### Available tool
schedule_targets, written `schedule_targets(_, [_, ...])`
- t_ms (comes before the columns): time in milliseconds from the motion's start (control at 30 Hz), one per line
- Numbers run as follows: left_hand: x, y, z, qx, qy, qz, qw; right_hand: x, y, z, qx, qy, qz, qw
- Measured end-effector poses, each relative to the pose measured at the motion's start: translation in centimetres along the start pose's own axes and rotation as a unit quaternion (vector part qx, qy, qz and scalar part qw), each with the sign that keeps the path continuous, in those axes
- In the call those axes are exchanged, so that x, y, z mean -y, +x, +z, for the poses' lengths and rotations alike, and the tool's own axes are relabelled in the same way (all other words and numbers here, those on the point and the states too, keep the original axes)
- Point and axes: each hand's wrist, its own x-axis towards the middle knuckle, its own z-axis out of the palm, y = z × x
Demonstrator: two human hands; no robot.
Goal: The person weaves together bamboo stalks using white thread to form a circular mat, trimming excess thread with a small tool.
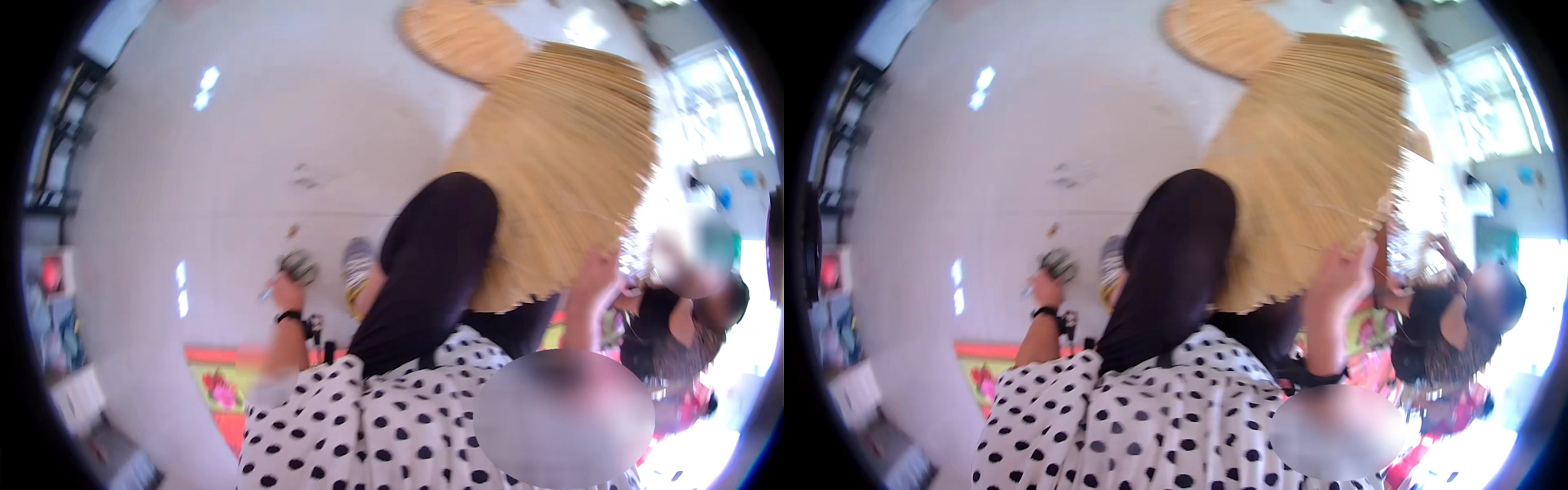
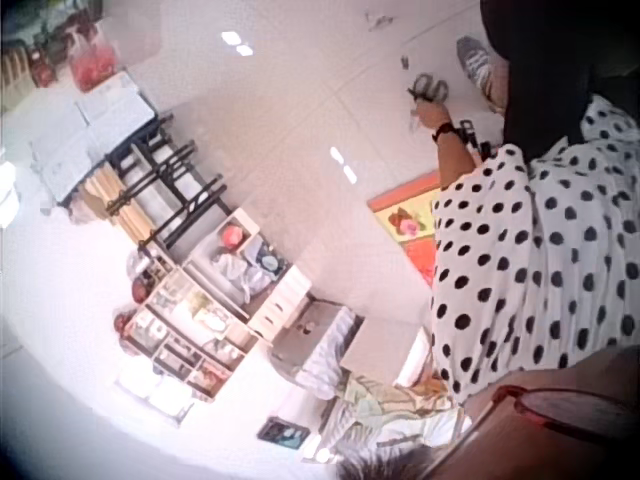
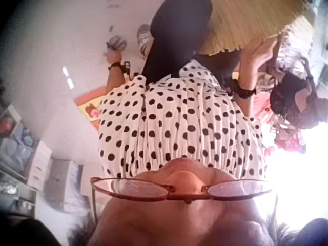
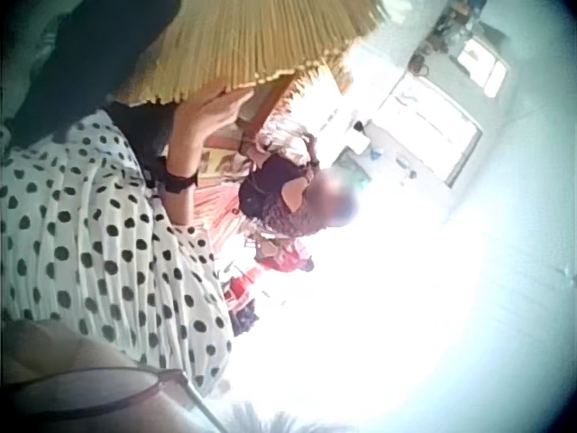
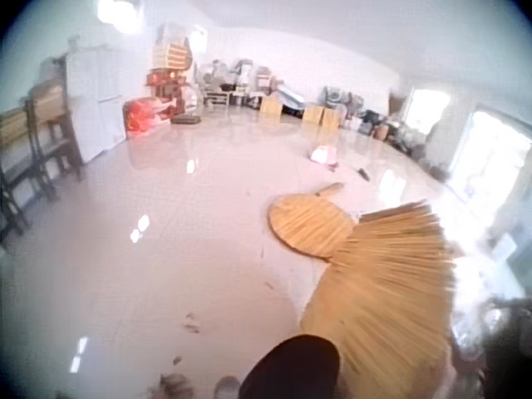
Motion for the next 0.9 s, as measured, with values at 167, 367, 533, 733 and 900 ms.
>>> schedule_targets(167, [0.7, 2.0, -2.2, -0.002, -0.462, -0.109, 0.88, 2.4, -1.2, -0.3, 0.041, 0.167, -0.086, 0.981])
schedule_targets(367, [-16.1, -1.7, -14.8, 0.189, -0.746, 0.068, 0.635, 1.6, -1.2, -0.4, 0.024, 0.207, -0.149, 0.967])
schedule_targets(533, [-29.5, -16.2, -22.8, 0.299, -0.617, 0.275, 0.674, 1.0, -0.4, -0.4, 0.04, 0.193, -0.14, 0.97])
schedule_targets(733, [-34.5, -23.5, -16.5, 0.26, -0.393, 0.5, 0.727, 1.7, 0.9, 0.3, 0.001, 0.2, -0.167, 0.966])
schedule_targets(900, [-36.6, -26.1, -13.9, 0.121, -0.381, 0.545, 0.737, 2.2, 0.9, 0.3, 0.012, 0.194, -0.147, 0.97])
